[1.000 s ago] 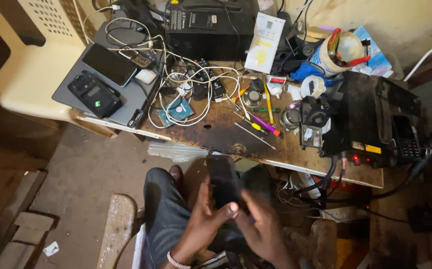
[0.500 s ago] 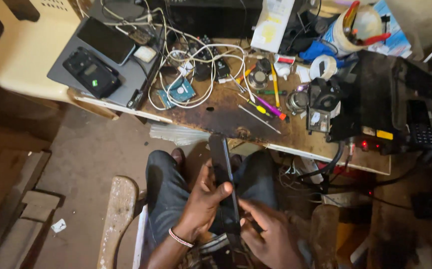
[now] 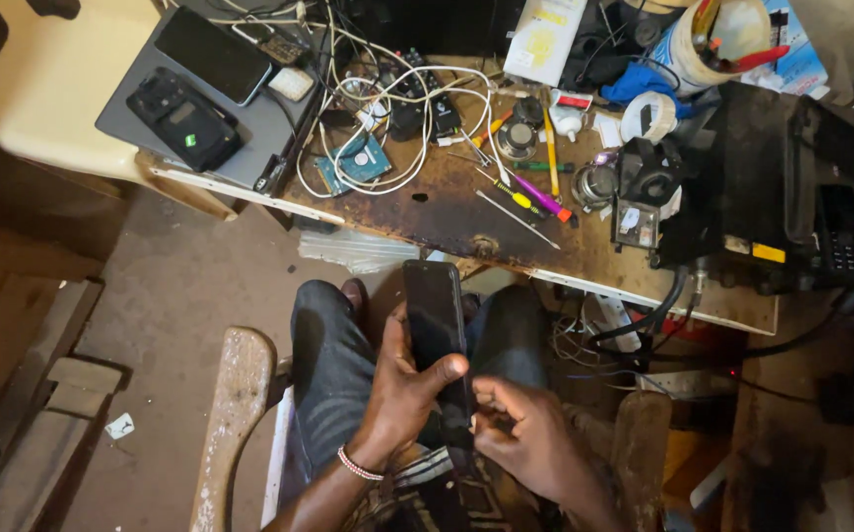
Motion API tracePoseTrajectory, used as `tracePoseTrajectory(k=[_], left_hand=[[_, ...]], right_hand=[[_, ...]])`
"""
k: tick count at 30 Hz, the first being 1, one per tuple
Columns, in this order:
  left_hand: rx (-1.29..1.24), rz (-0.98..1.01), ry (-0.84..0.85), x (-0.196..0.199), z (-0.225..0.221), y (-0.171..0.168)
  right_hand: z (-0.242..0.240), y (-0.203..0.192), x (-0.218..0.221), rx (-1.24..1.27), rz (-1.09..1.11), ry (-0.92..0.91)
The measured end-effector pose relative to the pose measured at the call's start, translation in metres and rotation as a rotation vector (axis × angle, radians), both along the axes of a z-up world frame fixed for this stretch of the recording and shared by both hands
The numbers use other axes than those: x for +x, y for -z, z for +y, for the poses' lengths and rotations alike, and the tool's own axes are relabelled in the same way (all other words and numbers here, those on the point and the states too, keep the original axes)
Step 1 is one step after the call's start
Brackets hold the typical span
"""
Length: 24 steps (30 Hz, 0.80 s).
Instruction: Disassemble a mobile phone by removing internal screws with a screwdriver
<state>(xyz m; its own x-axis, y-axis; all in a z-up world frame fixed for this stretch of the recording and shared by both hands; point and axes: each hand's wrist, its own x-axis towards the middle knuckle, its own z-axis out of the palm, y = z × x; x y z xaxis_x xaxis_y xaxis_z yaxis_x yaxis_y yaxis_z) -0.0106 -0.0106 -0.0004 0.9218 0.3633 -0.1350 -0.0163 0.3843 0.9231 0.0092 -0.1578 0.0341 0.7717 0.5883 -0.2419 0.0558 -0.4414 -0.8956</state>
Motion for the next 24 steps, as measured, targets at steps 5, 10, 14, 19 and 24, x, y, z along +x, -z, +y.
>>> tracePoseTrajectory(k=[5,10,14,19,24], left_hand=[[0.079,0.041,0.001,-0.003,0.0,0.001],[0.008,0.003,-0.02,-0.003,-0.001,0.0],[0.051,-0.042,-0.036,-0.003,0.003,-0.006],[-0.109,0.028,-0.036,-0.005,0.005,-0.011],[-0.149,0.007,-0.042,-0.004,0.003,-0.007]], right_hand=[[0.0,0.001,-0.003,0.014,0.045,0.041],[0.001,0.011,-0.001,-0.189,-0.091,0.01],[0.008,0.003,0.0,-0.15,-0.069,0.016],[-0.001,0.024,0.0,-0.312,-0.022,-0.03],[-0.001,0.009,0.005,-0.042,-0.094,-0.07]])
